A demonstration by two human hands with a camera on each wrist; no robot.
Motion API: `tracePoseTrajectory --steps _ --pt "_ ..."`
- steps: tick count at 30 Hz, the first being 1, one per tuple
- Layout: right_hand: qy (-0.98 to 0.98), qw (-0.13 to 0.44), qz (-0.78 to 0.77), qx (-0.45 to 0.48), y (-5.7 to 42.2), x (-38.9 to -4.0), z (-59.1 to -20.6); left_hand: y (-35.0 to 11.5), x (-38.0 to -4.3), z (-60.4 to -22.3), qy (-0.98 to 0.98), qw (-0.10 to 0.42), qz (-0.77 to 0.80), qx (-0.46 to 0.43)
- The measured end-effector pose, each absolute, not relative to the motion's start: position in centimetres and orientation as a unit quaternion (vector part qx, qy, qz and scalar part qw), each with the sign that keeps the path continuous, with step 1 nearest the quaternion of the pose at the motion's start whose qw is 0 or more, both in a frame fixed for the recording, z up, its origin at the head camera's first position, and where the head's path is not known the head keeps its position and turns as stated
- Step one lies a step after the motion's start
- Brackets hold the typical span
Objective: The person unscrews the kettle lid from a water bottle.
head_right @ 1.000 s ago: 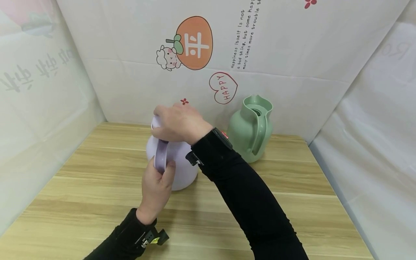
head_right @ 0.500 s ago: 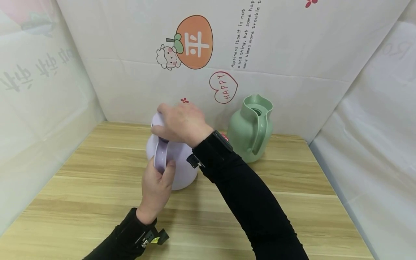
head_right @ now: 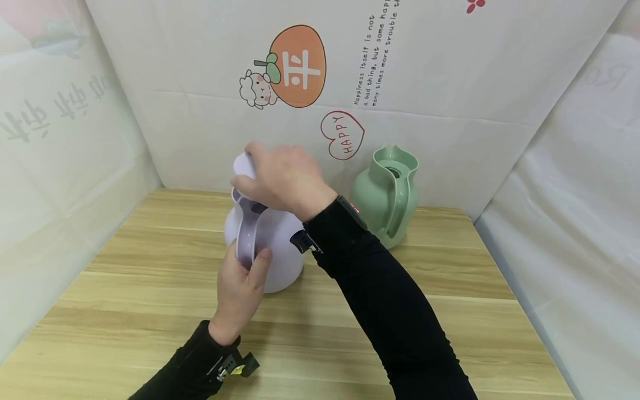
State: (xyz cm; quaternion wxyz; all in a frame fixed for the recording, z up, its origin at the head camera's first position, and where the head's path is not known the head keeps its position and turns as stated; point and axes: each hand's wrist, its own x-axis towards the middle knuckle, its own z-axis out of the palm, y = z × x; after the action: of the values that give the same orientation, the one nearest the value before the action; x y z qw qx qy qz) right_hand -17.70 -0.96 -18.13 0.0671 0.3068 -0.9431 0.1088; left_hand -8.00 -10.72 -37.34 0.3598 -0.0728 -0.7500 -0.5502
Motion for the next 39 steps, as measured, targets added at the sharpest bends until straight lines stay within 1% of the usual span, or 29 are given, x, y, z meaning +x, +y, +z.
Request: tracePoseTrajectory --steps 2,6,9,13,28,39 --pt "-0.943 0.068 0.117 0.304 -0.7 -17.7 -17.9 -10.8 -7.9 -37.4 -0.747 0.357 -0.556 -0.075" --pt "-0.943 0.061 0.147 0.291 -0.1 -17.8 -17.6 -10.8 -8.0 -37.7 -0.73 0.368 -0.567 -0.101" --pt "-0.941 0.052 0.186 0.277 0.5 -17.9 -17.7 -10.8 -8.1 -37.6 -0.719 0.373 -0.575 -0.115" --pt "-0.931 0.049 0.253 0.259 1.3 -18.1 -18.1 -10.7 -8.0 -37.5 -0.717 0.371 -0.579 -0.113" --pt "-0.813 0.016 0.529 0.243 3.9 -18.9 -21.3 -10.6 -7.8 -37.3 -0.721 0.379 -0.574 -0.085" --pt "-0.717 0.036 0.663 0.213 4.6 -19.2 -24.1 -11.0 -8.0 -37.5 -0.73 0.396 -0.553 -0.062"
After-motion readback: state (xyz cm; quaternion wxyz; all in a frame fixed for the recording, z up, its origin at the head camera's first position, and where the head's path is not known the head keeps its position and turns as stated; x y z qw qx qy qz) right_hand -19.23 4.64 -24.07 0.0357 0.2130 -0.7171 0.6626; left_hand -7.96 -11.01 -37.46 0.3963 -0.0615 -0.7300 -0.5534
